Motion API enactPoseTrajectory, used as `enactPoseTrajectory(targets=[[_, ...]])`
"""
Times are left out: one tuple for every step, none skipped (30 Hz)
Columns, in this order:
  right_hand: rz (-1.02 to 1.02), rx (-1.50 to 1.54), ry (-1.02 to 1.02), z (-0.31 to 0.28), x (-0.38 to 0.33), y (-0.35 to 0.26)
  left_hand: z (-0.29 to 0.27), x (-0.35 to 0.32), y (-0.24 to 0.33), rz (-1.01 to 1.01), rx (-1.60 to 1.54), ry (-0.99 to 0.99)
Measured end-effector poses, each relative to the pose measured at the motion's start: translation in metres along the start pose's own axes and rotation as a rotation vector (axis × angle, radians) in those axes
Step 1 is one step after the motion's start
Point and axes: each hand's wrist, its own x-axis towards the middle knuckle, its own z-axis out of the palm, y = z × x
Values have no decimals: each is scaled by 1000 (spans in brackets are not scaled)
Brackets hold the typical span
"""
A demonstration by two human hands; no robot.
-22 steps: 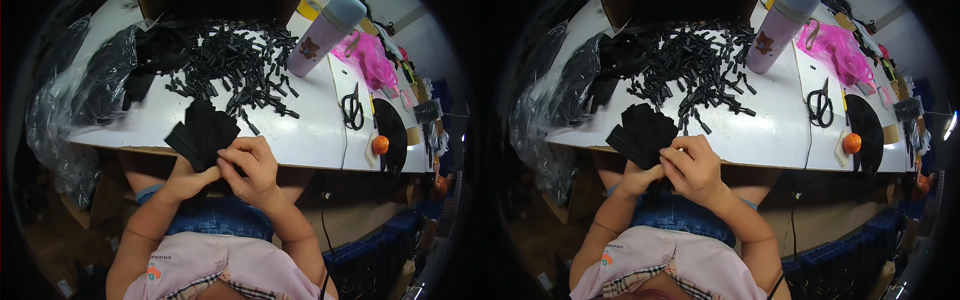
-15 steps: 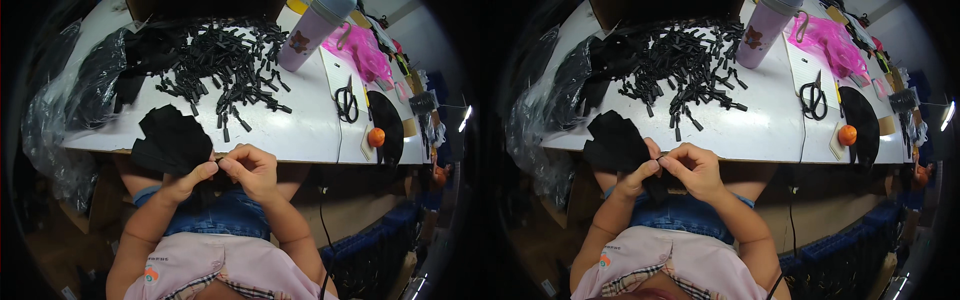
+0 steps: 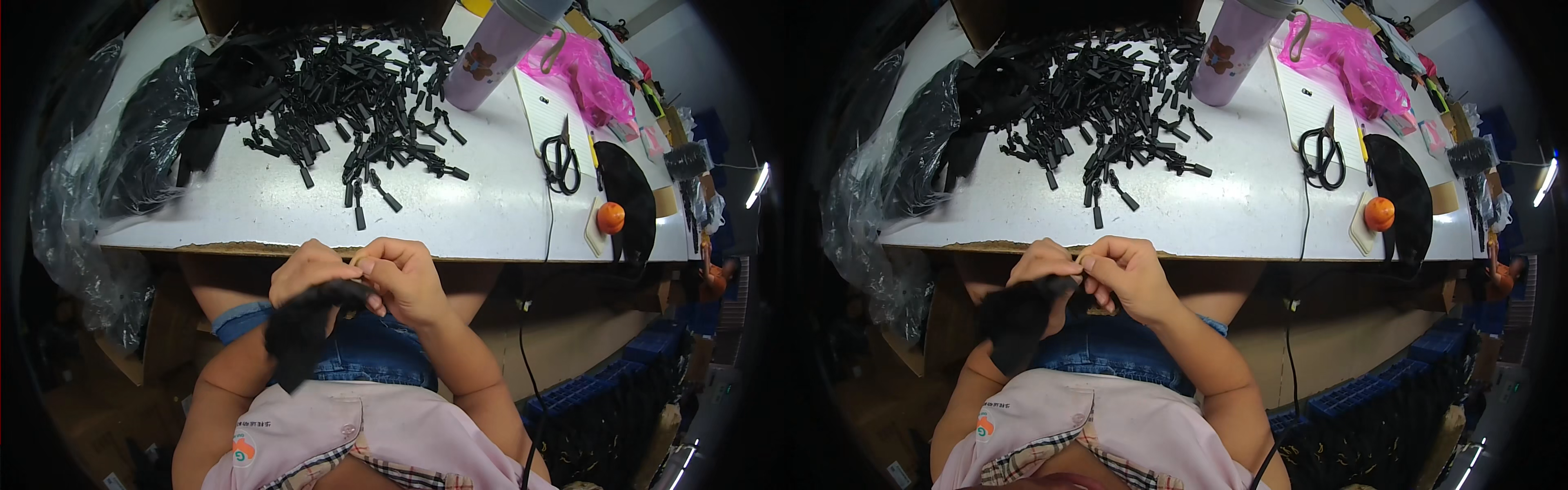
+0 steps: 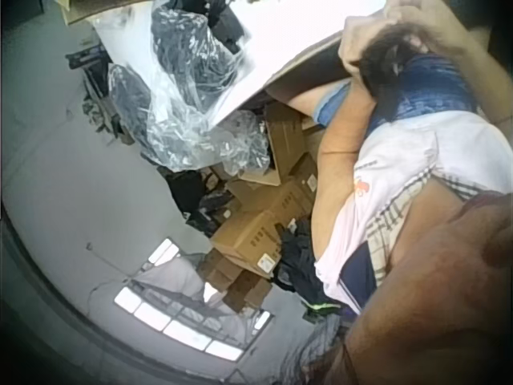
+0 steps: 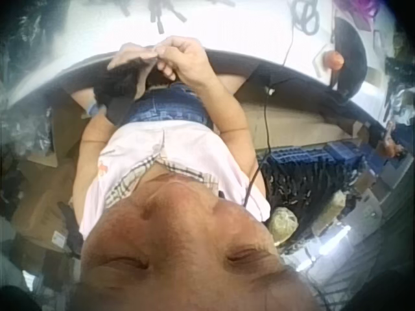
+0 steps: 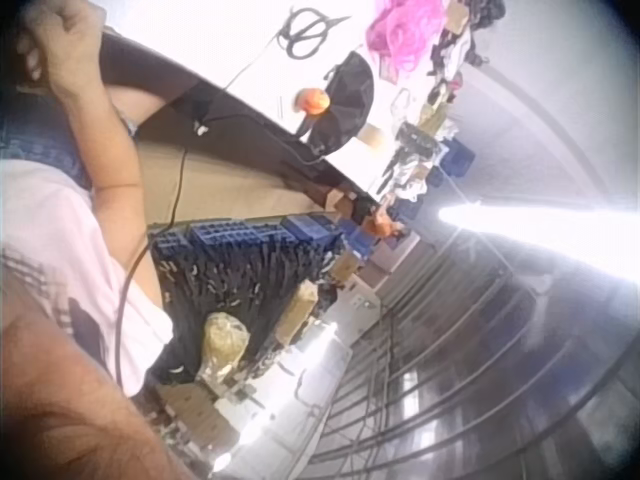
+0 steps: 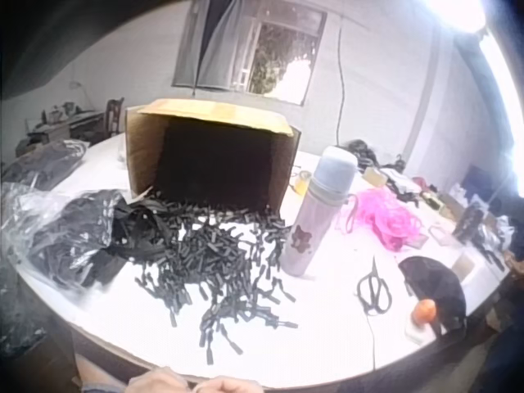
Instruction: The person holds a bundle of black fabric straps and attaches plastic pull tabs onto the straps one at a time by hand.
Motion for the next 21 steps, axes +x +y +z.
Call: enactPoseTrajectory(targets=[[63, 36, -44, -2, 3, -2, 4, 0, 9, -202, -98, 40], [-163, -250, 38, -2, 7, -5, 1, -1, 2, -269, -105, -41], [-389, -536, 121, -2, 13, -10, 6, -5, 1, -464, -456, 93], [-655, -1046, 359, -5, 24, -20, 5, -5, -4, -486, -531, 133], [-801, -1393, 558, -19, 35, -26, 4, -3, -6, -505, -613, 162], [-754, -1582, 726, -29, 45, -33, 5, -3, -4, -505, -614, 161], [-663, -1669, 771, -39, 50, -37, 6, -1, -1, -540, -645, 200], [-617, -1710, 777, -44, 49, -38, 7, 2, 1, -576, -676, 240], [-570, -1750, 782, -46, 49, -39, 7, 6, 4, -573, -679, 238], [-570, -1750, 777, -46, 47, -37, 6, 7, 7, -599, -670, 250], [-594, -1776, 785, -45, 43, -35, 5, 8, 8, -626, -660, 262], [-617, -1802, 794, -44, 39, -32, 4, 7, 7, -628, -661, 265], [-617, -1802, 792, -45, 36, -31, 2, 5, 5, -657, -639, 229], [-664, -1786, 816, -46, 32, -29, 0, 3, 4, -687, -616, 192], [-711, -1769, 840, -48, 29, -29, 0, 2, 1, -688, -617, 192], [-712, -1712, 818, -54, 27, -27, 1, 0, -2, -662, -562, 190], [-711, -1715, 820, -55, 26, -27, 3, 0, -3, -635, -507, 189], [-730, -1647, 813, -56, 25, -27, 4, 0, -2, -634, -510, 187], [-748, -1577, 806, -57, 25, -27, 5, 0, -1, -642, -513, 188], [-748, -1577, 807, -57, 25, -27, 6, 1, -1, -649, -516, 189], [-723, -1579, 836, -56, 25, -28, 6, 0, -1, -649, -515, 189]])
